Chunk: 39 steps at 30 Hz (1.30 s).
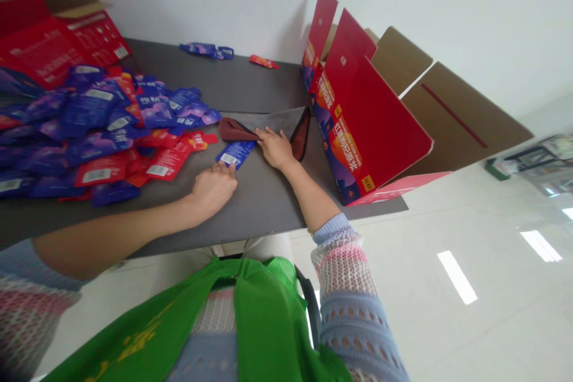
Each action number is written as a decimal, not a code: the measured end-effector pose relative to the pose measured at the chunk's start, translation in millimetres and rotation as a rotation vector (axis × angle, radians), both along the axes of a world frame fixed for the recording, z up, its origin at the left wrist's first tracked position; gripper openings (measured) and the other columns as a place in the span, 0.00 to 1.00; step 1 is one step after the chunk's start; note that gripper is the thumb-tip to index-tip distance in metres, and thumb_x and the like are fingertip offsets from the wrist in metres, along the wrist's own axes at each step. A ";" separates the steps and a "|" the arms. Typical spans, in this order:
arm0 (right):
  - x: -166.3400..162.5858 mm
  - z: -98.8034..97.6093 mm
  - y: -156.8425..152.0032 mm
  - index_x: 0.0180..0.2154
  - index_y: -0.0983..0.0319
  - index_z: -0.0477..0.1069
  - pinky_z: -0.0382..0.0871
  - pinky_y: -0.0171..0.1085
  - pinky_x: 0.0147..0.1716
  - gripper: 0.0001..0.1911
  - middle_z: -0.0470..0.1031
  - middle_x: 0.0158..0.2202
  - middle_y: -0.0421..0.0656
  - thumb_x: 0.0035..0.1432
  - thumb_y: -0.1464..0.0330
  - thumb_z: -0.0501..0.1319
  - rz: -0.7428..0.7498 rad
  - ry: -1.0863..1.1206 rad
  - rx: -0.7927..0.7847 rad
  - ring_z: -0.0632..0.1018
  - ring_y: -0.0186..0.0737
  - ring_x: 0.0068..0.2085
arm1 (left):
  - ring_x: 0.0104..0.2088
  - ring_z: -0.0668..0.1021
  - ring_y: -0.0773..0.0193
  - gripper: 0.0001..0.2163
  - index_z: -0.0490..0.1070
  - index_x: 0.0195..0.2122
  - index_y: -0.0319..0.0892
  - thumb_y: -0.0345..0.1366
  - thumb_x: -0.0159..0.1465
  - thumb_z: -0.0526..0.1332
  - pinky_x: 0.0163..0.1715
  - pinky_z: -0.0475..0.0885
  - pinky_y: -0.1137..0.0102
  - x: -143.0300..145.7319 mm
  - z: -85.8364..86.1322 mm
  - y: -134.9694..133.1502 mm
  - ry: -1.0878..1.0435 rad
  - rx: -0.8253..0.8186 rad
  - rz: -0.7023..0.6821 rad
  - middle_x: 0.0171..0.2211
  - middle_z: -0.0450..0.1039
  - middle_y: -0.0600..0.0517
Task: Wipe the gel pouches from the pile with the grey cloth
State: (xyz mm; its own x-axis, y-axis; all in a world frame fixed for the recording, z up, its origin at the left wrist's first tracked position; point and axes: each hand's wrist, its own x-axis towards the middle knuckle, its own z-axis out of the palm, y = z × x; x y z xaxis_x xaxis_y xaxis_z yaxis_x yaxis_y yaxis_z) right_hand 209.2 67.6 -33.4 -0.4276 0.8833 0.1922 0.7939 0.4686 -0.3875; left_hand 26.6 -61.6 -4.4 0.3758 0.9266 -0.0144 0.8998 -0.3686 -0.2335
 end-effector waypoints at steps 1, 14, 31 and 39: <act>2.2 -0.3 0.5 0.65 0.57 0.64 0.50 0.58 0.68 0.24 0.68 0.65 0.45 0.69 0.69 0.50 -0.014 0.038 0.006 0.66 0.47 0.67 | 0.42 0.82 0.46 0.21 0.71 0.56 0.19 0.19 0.66 0.47 0.33 0.74 0.62 -0.2 -0.3 0.1 -0.010 -0.001 0.001 0.49 0.74 0.20; -24.2 20.2 -43.4 0.65 0.56 0.64 0.50 0.53 0.69 0.25 0.64 0.68 0.42 0.70 0.61 0.49 0.473 0.112 -0.009 0.58 0.46 0.71 | 0.40 0.82 0.48 0.18 0.78 0.45 0.24 0.21 0.66 0.49 0.33 0.73 0.63 -1.3 3.0 1.0 -0.063 -0.061 -0.035 0.39 0.78 0.28; 6.1 -9.0 17.0 0.60 0.53 0.70 0.53 0.56 0.67 0.20 0.72 0.62 0.41 0.69 0.68 0.54 0.041 0.059 0.025 0.68 0.45 0.66 | 0.42 0.81 0.44 0.21 0.71 0.55 0.17 0.18 0.65 0.46 0.33 0.73 0.60 -1.3 -6.1 1.7 -0.052 0.006 -0.003 0.47 0.74 0.19; 19.3 -8.7 20.5 0.56 0.61 0.73 0.65 0.44 0.61 0.32 0.77 0.56 0.48 0.67 0.46 0.49 0.107 0.604 0.144 0.75 0.43 0.58 | 0.42 0.82 0.44 0.21 0.73 0.54 0.19 0.18 0.65 0.47 0.32 0.73 0.62 -2.4 -8.1 2.2 -0.059 0.026 -0.015 0.45 0.75 0.20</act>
